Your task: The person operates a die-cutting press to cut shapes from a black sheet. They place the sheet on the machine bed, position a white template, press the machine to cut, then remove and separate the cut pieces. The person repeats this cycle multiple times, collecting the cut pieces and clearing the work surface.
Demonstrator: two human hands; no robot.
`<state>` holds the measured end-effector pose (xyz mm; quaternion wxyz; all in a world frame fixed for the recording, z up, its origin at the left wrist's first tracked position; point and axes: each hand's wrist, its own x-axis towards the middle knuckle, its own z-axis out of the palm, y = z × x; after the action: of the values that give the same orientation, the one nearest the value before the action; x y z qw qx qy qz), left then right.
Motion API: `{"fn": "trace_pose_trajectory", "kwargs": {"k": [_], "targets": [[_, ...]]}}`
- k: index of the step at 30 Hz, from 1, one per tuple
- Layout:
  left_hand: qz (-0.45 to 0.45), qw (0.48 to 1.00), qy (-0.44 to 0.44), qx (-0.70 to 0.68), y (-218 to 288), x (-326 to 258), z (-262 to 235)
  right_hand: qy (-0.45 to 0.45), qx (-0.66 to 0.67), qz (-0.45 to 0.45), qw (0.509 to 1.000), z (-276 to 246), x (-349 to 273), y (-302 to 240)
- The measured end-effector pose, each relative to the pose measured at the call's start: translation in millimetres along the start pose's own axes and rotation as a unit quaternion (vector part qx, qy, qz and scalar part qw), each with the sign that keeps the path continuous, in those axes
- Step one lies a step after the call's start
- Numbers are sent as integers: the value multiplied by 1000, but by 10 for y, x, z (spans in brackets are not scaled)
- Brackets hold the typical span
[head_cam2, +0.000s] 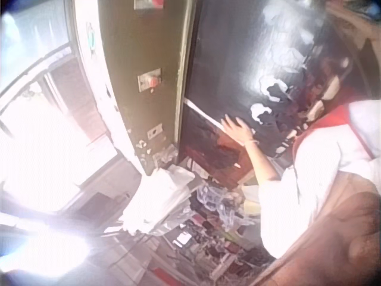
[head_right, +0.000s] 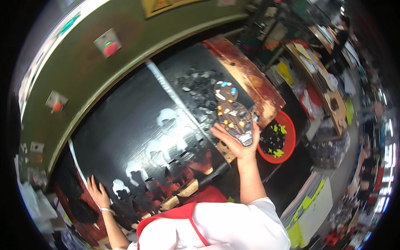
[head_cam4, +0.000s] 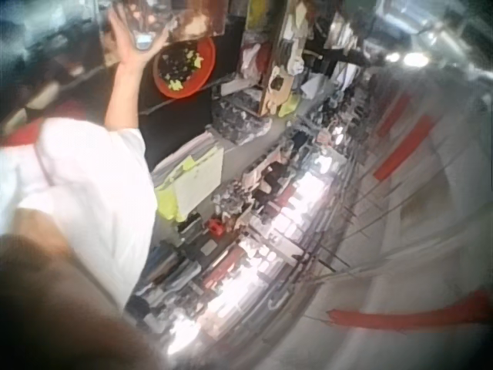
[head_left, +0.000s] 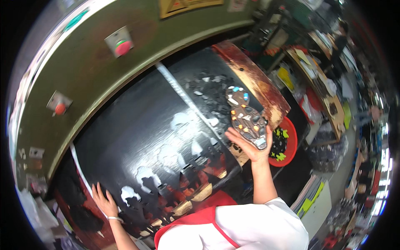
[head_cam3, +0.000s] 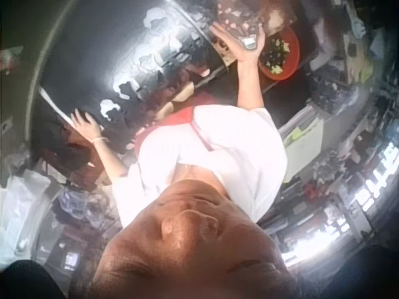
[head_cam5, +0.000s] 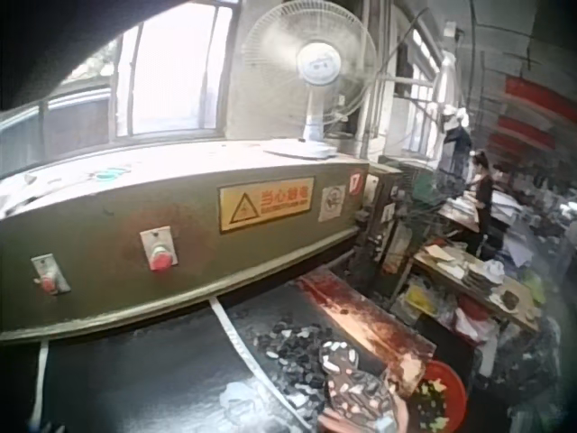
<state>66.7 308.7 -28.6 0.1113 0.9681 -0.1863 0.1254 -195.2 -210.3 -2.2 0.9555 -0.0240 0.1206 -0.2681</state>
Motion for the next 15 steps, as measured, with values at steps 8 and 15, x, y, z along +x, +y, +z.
{"fn": "trace_pose_trajectory", "kwargs": {"k": [8, 15], "targets": [[26, 998, -4, -55, 27, -102, -106, -10, -252, -128, 959, 518, -44, 820], [-26, 995, -6, -99, 50, -112, -137, -188, -543, 7, 818, 855, -51, 2360]]}}
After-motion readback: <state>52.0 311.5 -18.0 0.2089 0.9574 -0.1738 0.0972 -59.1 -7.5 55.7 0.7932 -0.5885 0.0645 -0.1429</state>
